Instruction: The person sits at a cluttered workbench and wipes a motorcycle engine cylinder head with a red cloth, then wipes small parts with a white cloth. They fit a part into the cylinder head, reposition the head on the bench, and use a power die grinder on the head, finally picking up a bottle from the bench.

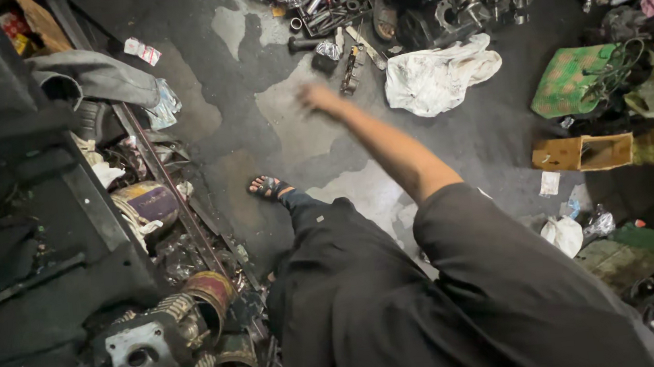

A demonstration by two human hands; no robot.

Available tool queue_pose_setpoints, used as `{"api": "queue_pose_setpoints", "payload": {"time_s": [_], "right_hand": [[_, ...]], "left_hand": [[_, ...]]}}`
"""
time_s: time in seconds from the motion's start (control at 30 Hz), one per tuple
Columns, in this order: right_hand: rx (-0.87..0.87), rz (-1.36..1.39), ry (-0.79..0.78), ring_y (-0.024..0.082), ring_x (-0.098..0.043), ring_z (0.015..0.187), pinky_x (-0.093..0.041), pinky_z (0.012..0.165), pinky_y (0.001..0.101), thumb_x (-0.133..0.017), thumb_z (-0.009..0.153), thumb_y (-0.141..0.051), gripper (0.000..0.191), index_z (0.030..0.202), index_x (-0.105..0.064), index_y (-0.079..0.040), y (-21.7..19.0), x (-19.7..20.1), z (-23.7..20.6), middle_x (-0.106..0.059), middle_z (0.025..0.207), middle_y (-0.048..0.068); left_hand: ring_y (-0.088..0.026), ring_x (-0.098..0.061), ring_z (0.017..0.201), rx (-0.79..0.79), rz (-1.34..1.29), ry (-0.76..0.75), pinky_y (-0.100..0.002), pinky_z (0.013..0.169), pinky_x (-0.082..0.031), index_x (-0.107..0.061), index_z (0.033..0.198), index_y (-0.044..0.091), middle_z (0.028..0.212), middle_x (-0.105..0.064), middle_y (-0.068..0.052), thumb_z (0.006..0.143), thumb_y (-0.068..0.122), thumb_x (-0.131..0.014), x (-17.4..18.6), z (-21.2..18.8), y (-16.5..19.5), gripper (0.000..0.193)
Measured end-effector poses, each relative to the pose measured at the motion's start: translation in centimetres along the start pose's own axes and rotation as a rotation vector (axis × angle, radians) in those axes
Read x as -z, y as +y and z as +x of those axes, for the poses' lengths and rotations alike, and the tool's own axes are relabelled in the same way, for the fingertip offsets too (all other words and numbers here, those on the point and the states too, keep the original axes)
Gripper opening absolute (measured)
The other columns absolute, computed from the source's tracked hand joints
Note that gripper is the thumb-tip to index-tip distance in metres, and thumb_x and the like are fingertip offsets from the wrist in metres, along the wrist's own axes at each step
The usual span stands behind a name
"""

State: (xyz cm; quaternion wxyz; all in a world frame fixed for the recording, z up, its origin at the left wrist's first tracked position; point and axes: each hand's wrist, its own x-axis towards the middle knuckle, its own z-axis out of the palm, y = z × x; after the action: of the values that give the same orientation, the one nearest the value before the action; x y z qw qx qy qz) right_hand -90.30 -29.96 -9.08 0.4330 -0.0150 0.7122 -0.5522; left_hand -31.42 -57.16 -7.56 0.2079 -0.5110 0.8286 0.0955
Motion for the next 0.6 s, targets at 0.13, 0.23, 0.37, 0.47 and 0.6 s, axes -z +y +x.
{"api": "queue_pose_setpoints", "payload": {"time_s": [0.13, 0.23, 0.37, 0.47, 0.6], "right_hand": [[-0.085, 0.440, 0.650, 0.025, -0.062, 0.096, -0.056, 0.076, 0.0486, -0.057, 0.087, -0.063, 0.070, 0.140, -0.044, -0.020, -3.5, 9.2, 0.4, -0.061, 0.115, 0.007], [-0.105, 0.481, 0.674, 0.020, -0.068, 0.088, -0.058, 0.073, 0.0431, -0.057, 0.088, -0.074, 0.071, 0.134, -0.050, -0.021, -3.5, 11.3, 0.8, -0.071, 0.106, 0.006], [0.117, -1.002, 0.288, 0.042, -0.069, 0.095, -0.054, 0.081, 0.0510, -0.063, 0.099, -0.034, 0.032, 0.111, -0.074, -0.007, 0.6, 7.8, 1.3, -0.072, 0.104, 0.024], [0.015, -1.187, -0.262, 0.036, -0.073, 0.096, -0.057, 0.082, 0.0477, -0.069, 0.079, -0.023, 0.042, 0.121, -0.074, -0.017, 5.5, 2.3, -0.3, -0.077, 0.108, 0.018], [-0.245, -0.927, -0.493, 0.036, -0.072, 0.102, -0.056, 0.087, 0.0464, -0.072, 0.086, -0.035, 0.047, 0.127, -0.065, -0.013, 10.1, -2.9, -3.4, -0.074, 0.114, 0.018]], "left_hand": [[-0.055, -0.061, 0.113, 0.091, 0.148, -0.062, -0.059, 0.104, -0.052, -0.001, 0.180, 0.021, 0.129, -0.053, -0.047, 0.044, 0.060, -0.096, 0.5, 0.3, 1.0, 0.170], [-0.054, -0.056, 0.125, 0.075, 0.071, -0.075, -0.057, 0.106, -0.049, 0.005, 0.174, 0.019, 0.138, -0.047, -0.047, 0.044, 0.042, -0.102, 1.1, 0.9, 2.0, 0.170], [-0.042, -0.055, 0.135, 0.023, -0.454, -0.103, -0.049, 0.113, -0.049, 0.008, 0.173, 0.013, 0.147, -0.049, -0.038, 0.041, 0.008, -0.096, 1.3, 2.0, 2.9, 0.168], [-0.043, -0.054, 0.136, 0.052, -0.530, -0.117, -0.049, 0.109, -0.050, 0.012, 0.171, 0.012, 0.154, -0.039, -0.039, 0.041, 0.005, -0.096, 0.8, 2.2, 2.6, 0.168], [-0.055, -0.051, 0.133, 0.207, -0.008, -0.118, -0.055, 0.114, -0.044, 0.007, 0.174, 0.016, 0.149, -0.035, -0.047, 0.044, 0.021, -0.108, -0.3, 1.7, 1.8, 0.174]]}}
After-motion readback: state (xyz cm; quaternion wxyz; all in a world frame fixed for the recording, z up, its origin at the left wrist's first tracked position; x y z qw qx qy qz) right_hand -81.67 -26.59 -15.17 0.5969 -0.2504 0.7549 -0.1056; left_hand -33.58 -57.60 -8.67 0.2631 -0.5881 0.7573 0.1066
